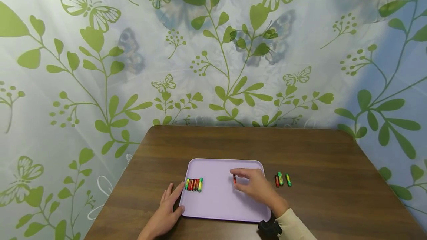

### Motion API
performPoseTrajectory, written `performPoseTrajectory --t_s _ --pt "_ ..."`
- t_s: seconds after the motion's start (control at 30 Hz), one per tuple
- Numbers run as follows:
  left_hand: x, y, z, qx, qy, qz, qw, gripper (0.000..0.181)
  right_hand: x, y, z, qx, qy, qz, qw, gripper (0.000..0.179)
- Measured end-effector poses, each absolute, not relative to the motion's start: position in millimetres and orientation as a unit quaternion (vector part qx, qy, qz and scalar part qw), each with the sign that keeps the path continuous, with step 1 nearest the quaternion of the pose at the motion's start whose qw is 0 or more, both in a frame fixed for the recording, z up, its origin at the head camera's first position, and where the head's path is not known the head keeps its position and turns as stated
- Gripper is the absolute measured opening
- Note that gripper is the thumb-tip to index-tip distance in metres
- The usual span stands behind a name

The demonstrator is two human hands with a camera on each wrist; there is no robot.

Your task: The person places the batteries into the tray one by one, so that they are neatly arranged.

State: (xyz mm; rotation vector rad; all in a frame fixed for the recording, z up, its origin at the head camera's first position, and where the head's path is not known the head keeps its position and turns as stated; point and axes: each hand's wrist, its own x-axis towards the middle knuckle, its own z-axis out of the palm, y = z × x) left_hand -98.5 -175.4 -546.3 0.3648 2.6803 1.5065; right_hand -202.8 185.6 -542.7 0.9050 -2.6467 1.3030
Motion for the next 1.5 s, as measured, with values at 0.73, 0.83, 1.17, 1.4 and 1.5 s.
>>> performPoseTrajectory --t_s 0.73,0.83,1.17,1.4,1.5 --pt "-122 -193 -545 0.111 0.878 0.461 0.056 0.074 -211 87 -547 0.279 -0.837 0.471 0.016 0.044" --pt "-126 -196 -546 0.115 0.881 0.457 0.053 0.073 -213 75 -548 0.281 -0.837 0.469 0.017 0.043" --pt "-137 -202 -546 0.122 0.877 0.462 0.049 0.073 -216 45 -557 0.307 -0.858 0.402 0.092 0.046" --pt "-145 -207 -546 0.130 0.877 0.459 0.045 0.072 -219 34 -556 0.283 -0.880 0.368 0.099 0.048" --pt "-148 -210 -545 0.128 0.879 0.457 0.051 0.073 -222 31 -555 0.272 -0.885 0.368 0.087 0.048"
